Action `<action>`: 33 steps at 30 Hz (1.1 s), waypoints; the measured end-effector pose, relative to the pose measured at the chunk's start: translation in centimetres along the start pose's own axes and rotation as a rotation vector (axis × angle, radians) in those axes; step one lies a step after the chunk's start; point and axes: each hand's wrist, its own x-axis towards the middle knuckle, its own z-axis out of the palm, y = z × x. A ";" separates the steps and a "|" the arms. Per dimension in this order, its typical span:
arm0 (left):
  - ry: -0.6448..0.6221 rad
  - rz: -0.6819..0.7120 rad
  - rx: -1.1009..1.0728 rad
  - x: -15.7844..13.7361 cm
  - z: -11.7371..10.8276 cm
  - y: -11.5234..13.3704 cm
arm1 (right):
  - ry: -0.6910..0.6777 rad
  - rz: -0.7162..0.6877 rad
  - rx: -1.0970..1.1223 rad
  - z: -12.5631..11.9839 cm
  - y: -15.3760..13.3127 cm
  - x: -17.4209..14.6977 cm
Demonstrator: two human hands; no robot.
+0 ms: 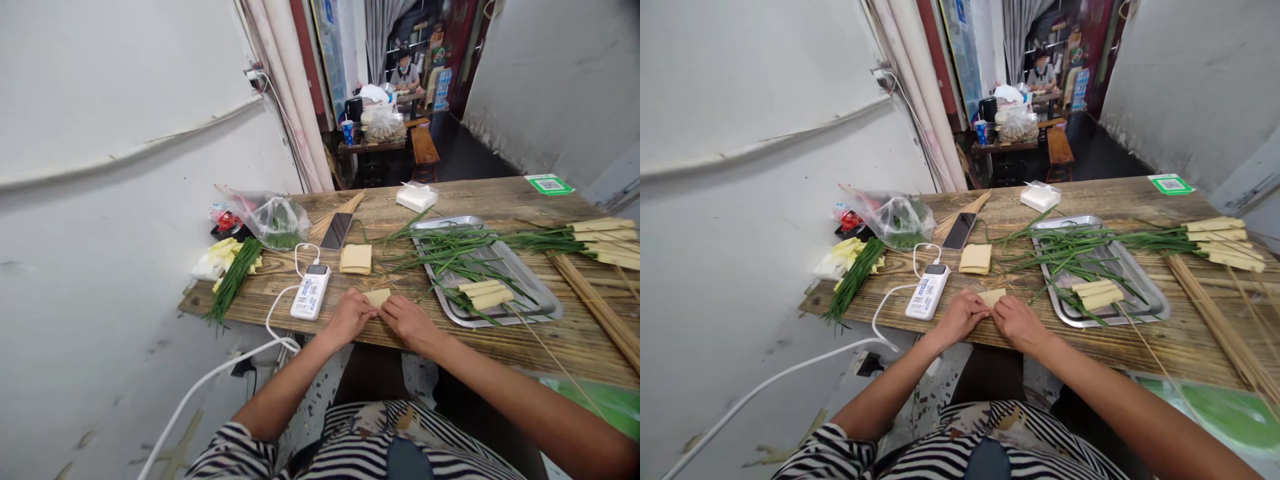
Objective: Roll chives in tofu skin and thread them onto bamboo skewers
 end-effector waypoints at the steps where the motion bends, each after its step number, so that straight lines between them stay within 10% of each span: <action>1: 0.005 -0.001 0.011 -0.1 0.0 0.1 | -0.029 0.000 0.016 -0.1 0.1 0.2; 13: 0.202 0.097 0.273 -2.4 0.9 0.6 | -0.202 0.085 0.201 -0.3 1.7 1.8; 33: -0.023 0.139 0.409 -1.2 0.1 0.0 | -0.215 0.153 0.228 -0.8 2.6 2.4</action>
